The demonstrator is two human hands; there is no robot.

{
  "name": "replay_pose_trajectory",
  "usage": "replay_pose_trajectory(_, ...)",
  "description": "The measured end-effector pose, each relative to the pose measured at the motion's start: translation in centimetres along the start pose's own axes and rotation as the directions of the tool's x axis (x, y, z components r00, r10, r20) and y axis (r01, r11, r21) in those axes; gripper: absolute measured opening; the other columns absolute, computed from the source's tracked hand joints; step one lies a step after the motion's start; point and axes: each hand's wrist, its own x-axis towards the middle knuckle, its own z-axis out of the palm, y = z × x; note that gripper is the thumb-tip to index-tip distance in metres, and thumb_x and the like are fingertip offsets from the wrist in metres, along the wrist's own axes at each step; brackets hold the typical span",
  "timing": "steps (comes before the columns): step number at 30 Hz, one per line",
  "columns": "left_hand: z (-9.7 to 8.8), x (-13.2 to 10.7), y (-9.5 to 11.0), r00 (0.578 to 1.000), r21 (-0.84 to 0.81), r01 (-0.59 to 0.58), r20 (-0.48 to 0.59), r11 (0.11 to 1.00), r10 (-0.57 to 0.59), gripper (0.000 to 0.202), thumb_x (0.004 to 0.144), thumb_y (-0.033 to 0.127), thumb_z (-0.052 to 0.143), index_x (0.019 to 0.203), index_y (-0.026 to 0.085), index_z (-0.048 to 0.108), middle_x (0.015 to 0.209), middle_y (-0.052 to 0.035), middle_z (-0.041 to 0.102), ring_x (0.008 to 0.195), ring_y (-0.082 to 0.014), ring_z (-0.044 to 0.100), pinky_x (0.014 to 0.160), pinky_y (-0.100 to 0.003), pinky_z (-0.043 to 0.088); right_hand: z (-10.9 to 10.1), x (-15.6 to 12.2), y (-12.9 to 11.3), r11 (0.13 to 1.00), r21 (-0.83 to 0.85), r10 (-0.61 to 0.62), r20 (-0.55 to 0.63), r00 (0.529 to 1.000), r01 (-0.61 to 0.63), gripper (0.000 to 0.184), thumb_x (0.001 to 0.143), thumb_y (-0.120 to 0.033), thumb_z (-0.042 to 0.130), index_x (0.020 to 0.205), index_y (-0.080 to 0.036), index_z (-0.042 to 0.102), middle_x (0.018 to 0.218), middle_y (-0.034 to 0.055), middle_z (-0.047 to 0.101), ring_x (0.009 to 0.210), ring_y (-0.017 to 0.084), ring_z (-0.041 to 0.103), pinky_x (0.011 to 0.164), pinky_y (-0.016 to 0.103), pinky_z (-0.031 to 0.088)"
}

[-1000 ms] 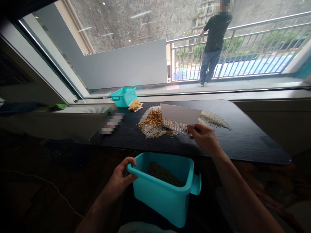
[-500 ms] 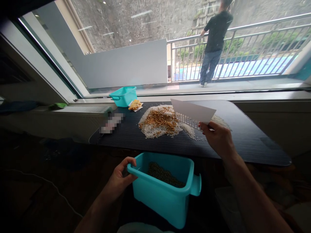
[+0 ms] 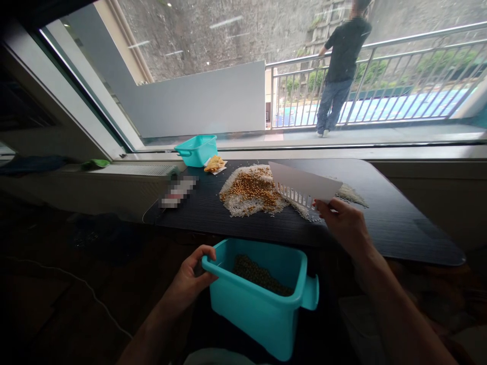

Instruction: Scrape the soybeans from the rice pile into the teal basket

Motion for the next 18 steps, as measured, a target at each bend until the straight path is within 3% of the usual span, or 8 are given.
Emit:
replay_pose_trajectory(6, 0.0, 0.1, -0.1, 1.0, -0.005, 0.017, -0.008, 1.0, -0.017, 0.035, 0.08, 0.043, 0.089, 0.091, 0.022, 0.064, 0.075, 0.0065, 0.046, 0.069, -0.0127, 0.041, 0.062, -0.022, 0.036, -0.2, -0.9, -0.5, 1.0, 0.009, 0.025, 0.044, 0.999, -0.026, 0.042, 0.075, -0.065, 0.073, 0.08, -0.025, 0.083, 0.069, 0.0067, 0.081, 0.068, 0.029, 0.077, 0.065, 0.038, 0.058)
replay_pose_trajectory(14, 0.0, 0.0, -0.3, 1.0, -0.015, 0.002, -0.015, 1.0, -0.002, 0.033, 0.079, 0.04, 0.09, 0.09, 0.021, 0.064, 0.075, 0.0062, 0.046, 0.07, -0.0129, 0.041, 0.062, -0.021, 0.037, 0.4, -3.1, -1.3, 0.999, 0.02, 0.042, 0.044, 0.998, -0.043, 0.051, 0.072, -0.076, 0.069, 0.068, -0.025, 0.077, 0.064, 0.008, 0.077, 0.064, 0.029, 0.073, 0.06, 0.038, 0.053)
replay_pose_trajectory(18, 0.0, 0.0, -0.5, 1.0, -0.042, 0.013, -0.026, 0.999, -0.014, 0.033, 0.078, 0.038, 0.091, 0.09, 0.022, 0.065, 0.075, 0.0064, 0.046, 0.069, -0.0126, 0.042, 0.062, -0.021, 0.037, 0.4, -2.9, -2.2, 0.998, 0.065, 0.023, 0.037, 0.999, -0.026, 0.052, 0.075, -0.075, 0.069, 0.076, -0.024, 0.08, 0.067, 0.0078, 0.078, 0.064, 0.027, 0.073, 0.061, 0.037, 0.056)
